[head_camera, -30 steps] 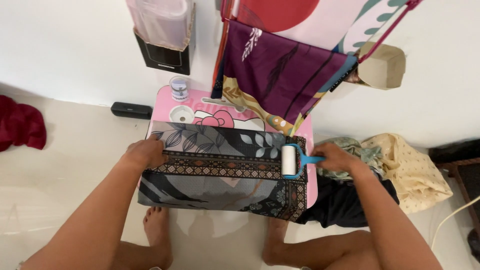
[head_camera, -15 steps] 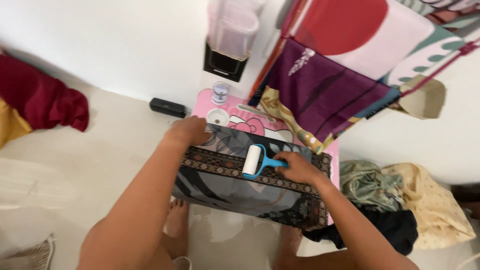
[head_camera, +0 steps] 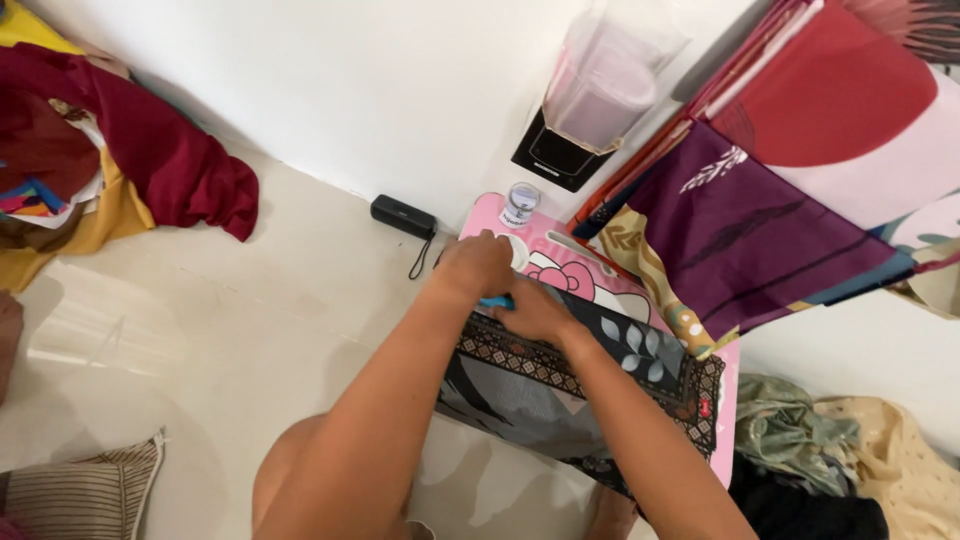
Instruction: The person folds a small patterned item on a pink Hello Kitty stool, then picks up a dark patterned scarf from a pile of clothes. They unfold the scarf, smooth it out, and fold it into a smaller rectangle. Finally, they use a lint roller to clean the surface of the folded scarf.
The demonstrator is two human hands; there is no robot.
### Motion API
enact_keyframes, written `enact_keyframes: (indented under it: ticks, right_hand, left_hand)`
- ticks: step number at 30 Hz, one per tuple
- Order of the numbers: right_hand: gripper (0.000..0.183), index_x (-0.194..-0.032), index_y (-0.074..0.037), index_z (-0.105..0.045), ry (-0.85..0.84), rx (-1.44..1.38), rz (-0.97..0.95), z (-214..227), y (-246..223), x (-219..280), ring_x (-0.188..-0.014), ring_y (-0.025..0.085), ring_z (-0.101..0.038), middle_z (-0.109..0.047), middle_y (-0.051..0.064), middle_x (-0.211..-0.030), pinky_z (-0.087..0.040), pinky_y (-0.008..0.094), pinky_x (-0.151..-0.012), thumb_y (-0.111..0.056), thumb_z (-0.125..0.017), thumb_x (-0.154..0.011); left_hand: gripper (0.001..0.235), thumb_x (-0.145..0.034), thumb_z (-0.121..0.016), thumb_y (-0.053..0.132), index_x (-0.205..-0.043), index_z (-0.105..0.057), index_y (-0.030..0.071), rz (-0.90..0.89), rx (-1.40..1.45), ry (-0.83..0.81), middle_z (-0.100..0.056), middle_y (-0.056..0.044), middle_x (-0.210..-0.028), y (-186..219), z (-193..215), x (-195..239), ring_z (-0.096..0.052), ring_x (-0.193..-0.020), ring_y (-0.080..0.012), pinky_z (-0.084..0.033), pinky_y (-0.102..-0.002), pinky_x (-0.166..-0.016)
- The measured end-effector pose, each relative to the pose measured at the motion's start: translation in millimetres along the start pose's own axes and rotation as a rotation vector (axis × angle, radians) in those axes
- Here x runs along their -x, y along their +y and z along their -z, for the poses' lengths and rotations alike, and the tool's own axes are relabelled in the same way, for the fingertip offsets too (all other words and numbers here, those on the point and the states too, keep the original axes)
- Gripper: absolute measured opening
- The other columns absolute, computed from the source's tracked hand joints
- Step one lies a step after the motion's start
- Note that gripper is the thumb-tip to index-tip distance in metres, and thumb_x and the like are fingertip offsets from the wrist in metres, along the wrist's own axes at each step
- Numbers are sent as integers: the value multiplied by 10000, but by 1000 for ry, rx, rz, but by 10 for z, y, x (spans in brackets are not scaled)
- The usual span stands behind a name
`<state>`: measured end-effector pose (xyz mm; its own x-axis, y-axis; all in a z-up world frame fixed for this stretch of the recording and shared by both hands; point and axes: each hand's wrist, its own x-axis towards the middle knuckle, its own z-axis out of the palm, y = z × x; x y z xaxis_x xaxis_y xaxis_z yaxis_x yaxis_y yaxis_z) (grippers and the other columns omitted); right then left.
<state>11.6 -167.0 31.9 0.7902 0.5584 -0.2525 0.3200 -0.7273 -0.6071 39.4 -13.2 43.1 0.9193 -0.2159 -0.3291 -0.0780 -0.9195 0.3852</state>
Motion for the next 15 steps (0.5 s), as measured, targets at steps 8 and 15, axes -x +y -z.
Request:
enact_keyframes:
  ticks: [8,15]
  right_hand:
    - [411,-1194,-32,-734,96,-4,-40,541,599,198,-1153,451,-653,-741,246,-1127,-497,548,-983,-183,-732,-812]
    - [431,-1290,-194,-712,52,104,-303,891,1076,728,-1280,342,-611,-712,114,-1295,-481,477,-1064,-288,-694,-869]
  left_hand:
    - [454,-920,-475,214,-1285,-604,-24,-84,-34,130,-627,-203,-1236,0,-356,39,-663,-1138,-432,-525,-595,-902]
    - [410,-927,-537,213,-1276,-690,64,73,-251,-134,-583,-146,-1344,-141,-1148,-82,-649,-1163,-359,-503,-572,-922]
